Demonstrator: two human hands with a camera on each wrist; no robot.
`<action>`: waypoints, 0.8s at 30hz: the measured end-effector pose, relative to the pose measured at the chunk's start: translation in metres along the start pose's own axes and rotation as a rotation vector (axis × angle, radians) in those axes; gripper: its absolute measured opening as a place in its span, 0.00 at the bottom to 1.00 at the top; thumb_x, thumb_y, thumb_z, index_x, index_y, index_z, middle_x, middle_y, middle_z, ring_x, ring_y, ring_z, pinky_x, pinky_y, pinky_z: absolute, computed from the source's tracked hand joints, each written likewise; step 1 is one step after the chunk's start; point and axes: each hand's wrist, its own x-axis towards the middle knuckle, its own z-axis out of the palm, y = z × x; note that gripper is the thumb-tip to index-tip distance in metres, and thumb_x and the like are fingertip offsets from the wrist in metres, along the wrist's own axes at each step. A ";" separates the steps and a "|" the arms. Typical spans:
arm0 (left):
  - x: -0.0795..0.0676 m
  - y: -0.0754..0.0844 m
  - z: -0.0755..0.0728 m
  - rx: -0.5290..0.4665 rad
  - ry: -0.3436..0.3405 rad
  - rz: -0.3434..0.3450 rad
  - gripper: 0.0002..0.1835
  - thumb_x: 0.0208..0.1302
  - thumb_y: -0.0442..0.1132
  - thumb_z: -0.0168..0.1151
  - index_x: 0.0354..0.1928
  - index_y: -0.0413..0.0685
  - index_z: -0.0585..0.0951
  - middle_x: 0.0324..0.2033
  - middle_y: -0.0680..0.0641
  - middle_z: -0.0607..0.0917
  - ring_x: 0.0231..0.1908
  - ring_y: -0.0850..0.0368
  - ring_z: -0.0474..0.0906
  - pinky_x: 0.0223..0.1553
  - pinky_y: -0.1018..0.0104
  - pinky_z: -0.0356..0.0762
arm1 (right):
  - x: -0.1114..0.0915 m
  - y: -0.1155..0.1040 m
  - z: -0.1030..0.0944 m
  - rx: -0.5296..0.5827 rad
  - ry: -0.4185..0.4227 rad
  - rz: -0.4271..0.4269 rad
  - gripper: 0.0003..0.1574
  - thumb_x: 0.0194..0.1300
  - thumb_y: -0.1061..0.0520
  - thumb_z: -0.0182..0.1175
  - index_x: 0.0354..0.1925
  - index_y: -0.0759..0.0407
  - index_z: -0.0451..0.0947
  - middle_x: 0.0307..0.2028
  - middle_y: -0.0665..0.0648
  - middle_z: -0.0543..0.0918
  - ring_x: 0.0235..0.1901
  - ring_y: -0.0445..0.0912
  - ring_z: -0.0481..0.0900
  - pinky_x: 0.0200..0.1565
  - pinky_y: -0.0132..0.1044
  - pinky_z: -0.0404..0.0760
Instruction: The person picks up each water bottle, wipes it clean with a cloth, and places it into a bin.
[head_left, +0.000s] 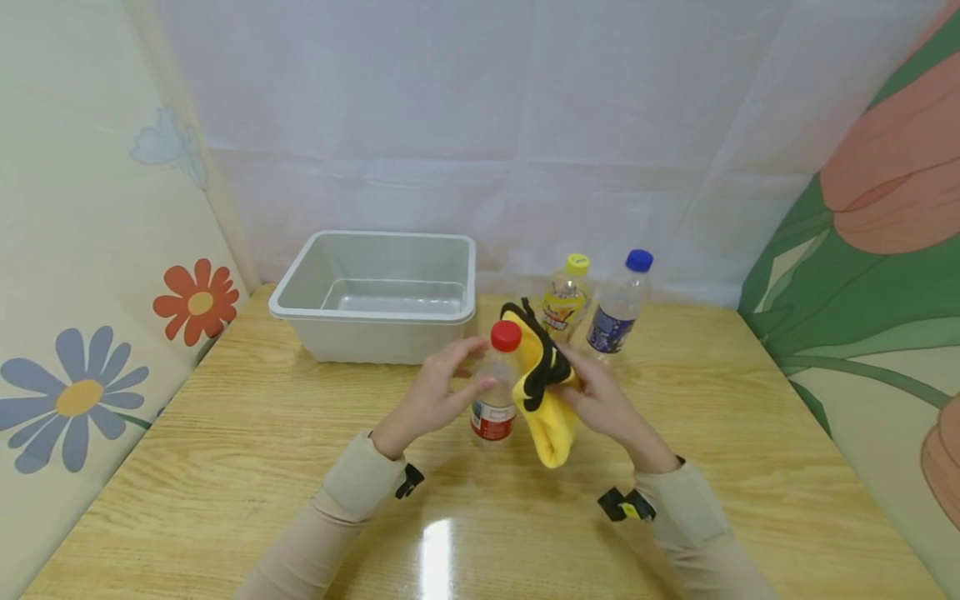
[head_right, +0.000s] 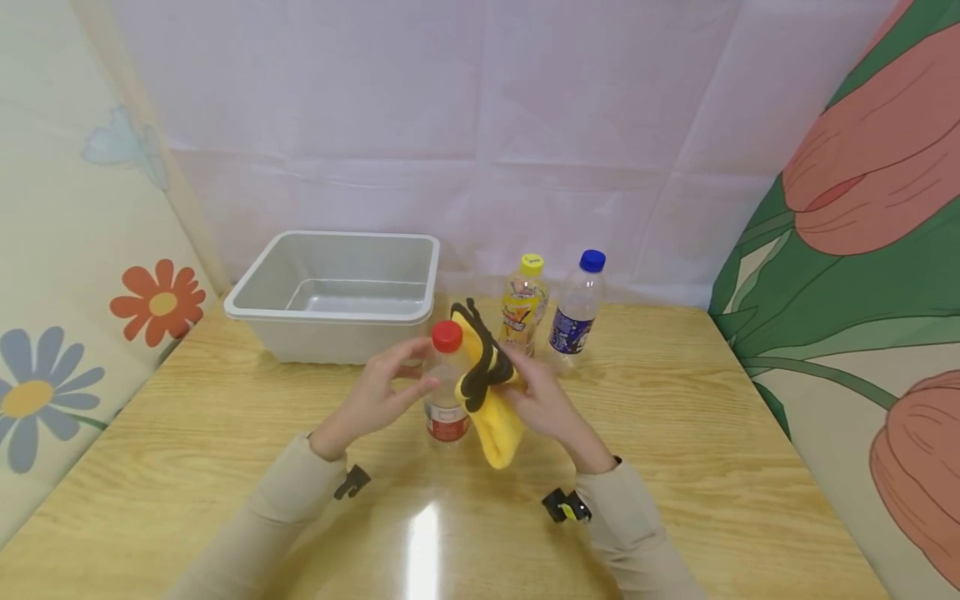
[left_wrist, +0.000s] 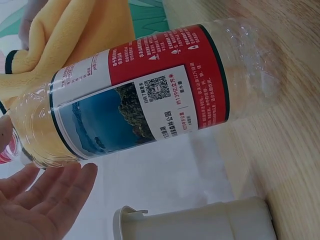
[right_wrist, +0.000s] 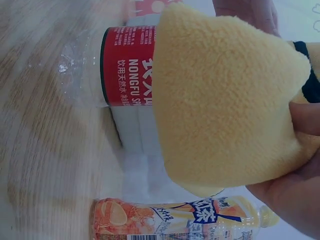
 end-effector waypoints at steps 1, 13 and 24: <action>0.000 0.000 0.000 -0.002 -0.002 0.001 0.26 0.58 0.34 0.61 0.56 0.29 0.67 0.49 0.34 0.75 0.48 0.44 0.73 0.42 0.62 0.80 | 0.000 0.001 0.000 0.010 -0.015 0.003 0.36 0.45 0.80 0.56 0.56 0.73 0.67 0.49 0.70 0.76 0.47 0.61 0.74 0.51 0.54 0.73; -0.002 0.000 0.001 -0.074 -0.014 -0.021 0.26 0.59 0.32 0.59 0.57 0.26 0.65 0.52 0.32 0.72 0.52 0.41 0.71 0.45 0.69 0.78 | -0.004 0.013 0.007 0.133 -0.160 0.258 0.28 0.56 0.76 0.52 0.57 0.72 0.65 0.46 0.69 0.77 0.49 0.60 0.72 0.56 0.57 0.68; -0.003 -0.001 0.003 -0.095 -0.007 -0.023 0.26 0.59 0.31 0.59 0.58 0.28 0.65 0.51 0.33 0.73 0.51 0.42 0.71 0.45 0.70 0.78 | -0.010 0.022 0.017 0.163 -0.189 0.282 0.31 0.55 0.76 0.51 0.59 0.72 0.63 0.50 0.70 0.74 0.53 0.62 0.69 0.59 0.58 0.63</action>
